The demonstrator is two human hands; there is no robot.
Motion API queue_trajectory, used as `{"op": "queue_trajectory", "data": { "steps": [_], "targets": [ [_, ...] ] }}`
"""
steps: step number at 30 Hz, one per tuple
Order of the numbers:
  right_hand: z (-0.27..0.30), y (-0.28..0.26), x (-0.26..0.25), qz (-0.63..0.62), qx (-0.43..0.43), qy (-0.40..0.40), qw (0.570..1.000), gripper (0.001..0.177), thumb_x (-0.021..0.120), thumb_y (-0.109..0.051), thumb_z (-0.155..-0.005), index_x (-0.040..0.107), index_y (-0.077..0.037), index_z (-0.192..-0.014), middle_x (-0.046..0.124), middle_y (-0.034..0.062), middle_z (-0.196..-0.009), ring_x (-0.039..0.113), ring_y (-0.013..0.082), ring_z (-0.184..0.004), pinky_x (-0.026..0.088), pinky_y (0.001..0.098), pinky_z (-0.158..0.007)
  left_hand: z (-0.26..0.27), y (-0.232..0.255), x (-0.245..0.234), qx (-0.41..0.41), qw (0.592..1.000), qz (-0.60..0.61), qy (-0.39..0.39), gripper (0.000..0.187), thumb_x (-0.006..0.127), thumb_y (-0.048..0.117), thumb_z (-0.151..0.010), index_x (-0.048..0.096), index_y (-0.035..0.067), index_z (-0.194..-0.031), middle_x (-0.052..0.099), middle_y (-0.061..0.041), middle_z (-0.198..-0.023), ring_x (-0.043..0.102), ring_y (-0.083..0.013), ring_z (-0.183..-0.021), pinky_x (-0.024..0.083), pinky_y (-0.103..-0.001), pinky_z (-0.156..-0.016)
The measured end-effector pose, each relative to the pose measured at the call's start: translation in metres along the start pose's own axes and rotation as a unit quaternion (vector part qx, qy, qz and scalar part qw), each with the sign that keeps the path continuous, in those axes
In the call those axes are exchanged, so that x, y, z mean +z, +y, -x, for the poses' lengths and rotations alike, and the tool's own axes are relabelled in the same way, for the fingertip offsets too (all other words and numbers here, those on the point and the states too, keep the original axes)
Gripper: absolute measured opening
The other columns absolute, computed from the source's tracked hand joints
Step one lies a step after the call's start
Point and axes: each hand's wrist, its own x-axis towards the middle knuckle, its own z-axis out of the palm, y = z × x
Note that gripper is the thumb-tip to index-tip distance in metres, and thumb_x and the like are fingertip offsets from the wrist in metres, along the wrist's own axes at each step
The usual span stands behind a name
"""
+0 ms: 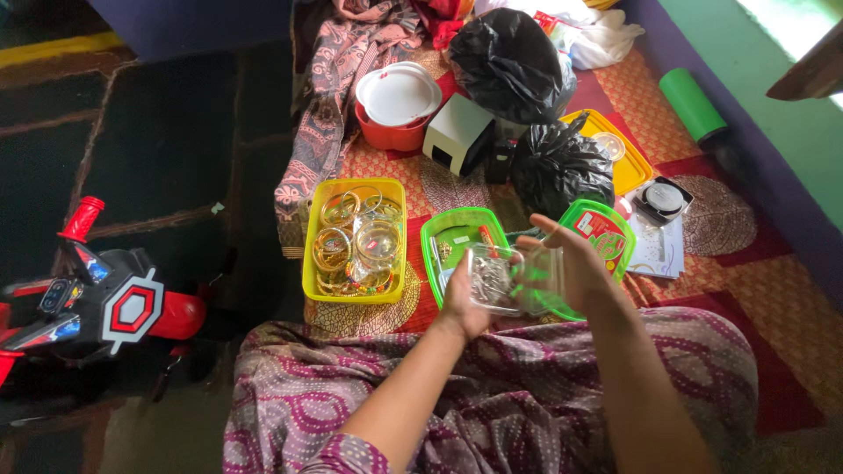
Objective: The person sits on a mat and organizes bangles by picking them up from a pile and placing them into a yellow plastic container. They then open a green container, place a small plastic bag inside, and close it.
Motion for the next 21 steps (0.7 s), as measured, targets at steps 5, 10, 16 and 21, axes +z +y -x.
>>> {"op": "queue_trajectory", "data": {
  "steps": [5,10,16,21],
  "targets": [
    [0.008,-0.003,-0.011,-0.061,0.073,-0.201,0.975,0.081,0.047,-0.026,-0.073,0.037,-0.016,-0.153,0.052,0.0257,-0.146,0.049,0.0433,-0.132,0.042,0.0693,-0.102,0.008,0.025,0.004,0.027,0.998,-0.024,0.048,0.066,0.027,0.062,-0.106,0.059,0.012,-0.134,0.069,-0.014,-0.117,0.067,-0.0261,-0.103,0.061,-0.047,-0.084],
    [-0.003,0.005,-0.006,-0.086,0.078,-0.177,0.977,0.082,0.044,-0.027,-0.073,0.036,-0.016,-0.154,0.044,0.0281,-0.152,0.046,0.0478,-0.135,0.04,0.0697,-0.103,0.005,0.038,0.002,0.036,0.985,-0.096,0.135,0.061,0.026,0.059,-0.102,0.056,0.016,-0.133,0.069,-0.01,-0.121,0.067,-0.0251,-0.11,0.059,-0.05,-0.092],
    [-0.001,0.006,-0.01,-0.096,0.037,-0.226,0.969,0.084,0.041,-0.028,-0.074,0.033,-0.018,-0.157,0.042,0.0303,-0.153,0.042,0.0469,-0.14,0.036,0.0703,-0.106,-0.009,0.079,-0.043,0.132,0.915,-0.309,0.223,0.057,0.039,0.032,-0.108,0.022,-0.021,-0.123,0.061,-0.026,-0.141,0.036,-0.0619,-0.128,0.017,-0.073,-0.109],
    [-0.005,0.007,-0.005,-0.113,0.019,-0.224,0.968,0.086,0.04,-0.027,-0.073,0.032,-0.015,-0.157,0.041,0.0263,-0.155,0.041,0.0433,-0.142,0.034,0.0713,-0.108,0.019,0.105,0.018,0.207,0.849,-0.439,0.21,0.048,0.029,0.029,-0.101,0.054,-0.004,-0.122,0.044,-0.023,-0.159,0.042,-0.0311,-0.149,0.037,-0.046,-0.12]
  ]
}}
